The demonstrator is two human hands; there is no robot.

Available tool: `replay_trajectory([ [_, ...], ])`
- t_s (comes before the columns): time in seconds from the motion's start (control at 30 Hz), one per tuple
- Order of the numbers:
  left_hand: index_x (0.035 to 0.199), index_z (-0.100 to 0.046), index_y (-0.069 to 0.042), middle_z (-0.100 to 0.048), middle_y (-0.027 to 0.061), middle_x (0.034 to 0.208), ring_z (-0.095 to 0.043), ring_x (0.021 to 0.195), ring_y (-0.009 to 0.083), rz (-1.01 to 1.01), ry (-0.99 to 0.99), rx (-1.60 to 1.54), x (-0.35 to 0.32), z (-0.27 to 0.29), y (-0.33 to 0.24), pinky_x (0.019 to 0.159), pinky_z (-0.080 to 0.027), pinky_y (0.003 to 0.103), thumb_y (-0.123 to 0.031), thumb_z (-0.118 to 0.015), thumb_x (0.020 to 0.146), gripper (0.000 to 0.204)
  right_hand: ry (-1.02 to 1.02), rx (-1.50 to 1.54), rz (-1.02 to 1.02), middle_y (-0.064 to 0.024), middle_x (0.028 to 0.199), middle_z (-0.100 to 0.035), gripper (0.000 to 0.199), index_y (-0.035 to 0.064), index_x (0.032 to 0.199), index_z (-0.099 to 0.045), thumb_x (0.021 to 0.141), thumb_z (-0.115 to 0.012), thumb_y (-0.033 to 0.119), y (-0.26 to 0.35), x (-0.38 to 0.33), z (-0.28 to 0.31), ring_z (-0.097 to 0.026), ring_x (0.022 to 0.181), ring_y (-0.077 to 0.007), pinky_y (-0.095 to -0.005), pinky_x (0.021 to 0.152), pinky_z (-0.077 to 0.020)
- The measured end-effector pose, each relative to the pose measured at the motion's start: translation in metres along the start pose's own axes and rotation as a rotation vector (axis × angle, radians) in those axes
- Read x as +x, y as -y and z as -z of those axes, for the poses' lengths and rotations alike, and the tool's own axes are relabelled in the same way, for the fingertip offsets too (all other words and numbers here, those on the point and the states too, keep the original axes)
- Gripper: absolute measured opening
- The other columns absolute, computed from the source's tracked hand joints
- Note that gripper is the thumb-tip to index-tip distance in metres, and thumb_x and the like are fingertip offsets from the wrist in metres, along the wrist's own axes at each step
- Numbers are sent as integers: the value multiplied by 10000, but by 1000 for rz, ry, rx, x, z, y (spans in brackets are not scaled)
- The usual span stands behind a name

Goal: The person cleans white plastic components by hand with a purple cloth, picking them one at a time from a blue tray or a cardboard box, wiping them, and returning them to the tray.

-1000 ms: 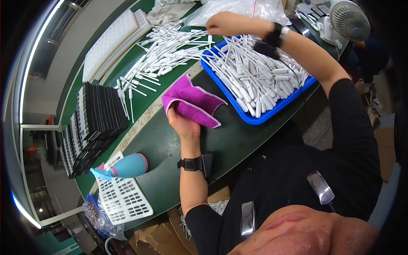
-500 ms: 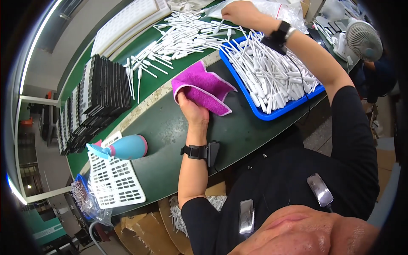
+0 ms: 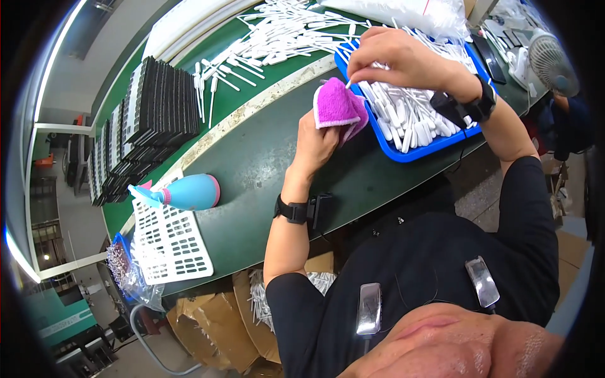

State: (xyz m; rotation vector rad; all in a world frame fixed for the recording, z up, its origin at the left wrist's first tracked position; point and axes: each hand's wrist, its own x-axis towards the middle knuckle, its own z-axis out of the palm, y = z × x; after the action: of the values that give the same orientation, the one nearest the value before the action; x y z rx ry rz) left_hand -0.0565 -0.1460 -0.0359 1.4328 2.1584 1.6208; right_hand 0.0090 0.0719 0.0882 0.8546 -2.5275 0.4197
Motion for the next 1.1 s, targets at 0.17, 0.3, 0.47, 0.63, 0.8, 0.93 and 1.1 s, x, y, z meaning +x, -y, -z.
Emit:
replay_trajectory([
  [0.17, 1012, -613, 19, -654, 77, 876, -627, 849, 175, 234, 10, -385, 1, -5, -9, 752, -485, 293, -98, -491, 902, 201, 152, 363, -450, -43, 786, -630, 152, 23, 886, -619, 899, -592, 173, -15, -20, 25, -579, 678, -107, -259, 634, -468],
  [0.3, 1005, -613, 16, -651, 80, 876, -627, 846, 169, 428, -114, -793, 0, -22, -31, 743, -484, 280, -143, -466, 925, 231, -34, 764, -556, -19, 800, -631, 169, 23, 913, -634, 914, -582, 184, -19, -27, 10, -572, 704, -71, -226, 651, -463],
  [0.47, 1039, -603, 9, -642, 69, 900, -609, 833, 136, 596, 130, -1570, -1, -15, -41, 720, -474, 259, -176, -429, 953, 268, -211, 1208, -695, -13, 801, -621, 201, 24, 921, -671, 923, -573, 200, 22, -19, -36, -560, 714, -63, -201, 666, -448],
  [0.63, 1077, -584, 9, -642, 72, 913, -610, 814, 134, 416, -412, -452, -5, -31, 0, 708, -476, 263, -160, -423, 957, 262, -239, 998, -692, -9, 800, -618, 225, 17, 923, -684, 934, -556, 203, 16, -22, -51, -542, 727, -57, -192, 679, -436],
  [0.8, 999, -590, 10, -620, 43, 908, -561, 800, 121, 236, -459, -337, 1, -19, -8, 716, -457, 266, -153, -447, 964, 220, -191, 996, -747, 13, 753, -588, 253, 7, 929, -683, 931, -565, 231, 12, -19, -70, -500, 689, -40, -200, 650, -417],
  [0.93, 1012, -589, 14, -613, 12, 890, -552, 805, 108, 168, -238, -187, 3, -23, -22, 721, -456, 253, -111, -464, 952, 187, -235, 1000, -696, 12, 748, -572, 263, 15, 943, -677, 936, -558, 250, 17, -22, -92, -480, 678, -31, -212, 613, -406],
  [1.1, 1017, -598, 16, -627, 33, 894, -568, 829, 120, 252, -442, -298, -2, -24, -12, 739, -461, 276, -90, -494, 930, 172, -194, 887, -552, 0, 772, -561, 257, 41, 1049, -624, 961, -506, 253, 17, -24, -102, -481, 688, -43, -226, 588, -403],
])
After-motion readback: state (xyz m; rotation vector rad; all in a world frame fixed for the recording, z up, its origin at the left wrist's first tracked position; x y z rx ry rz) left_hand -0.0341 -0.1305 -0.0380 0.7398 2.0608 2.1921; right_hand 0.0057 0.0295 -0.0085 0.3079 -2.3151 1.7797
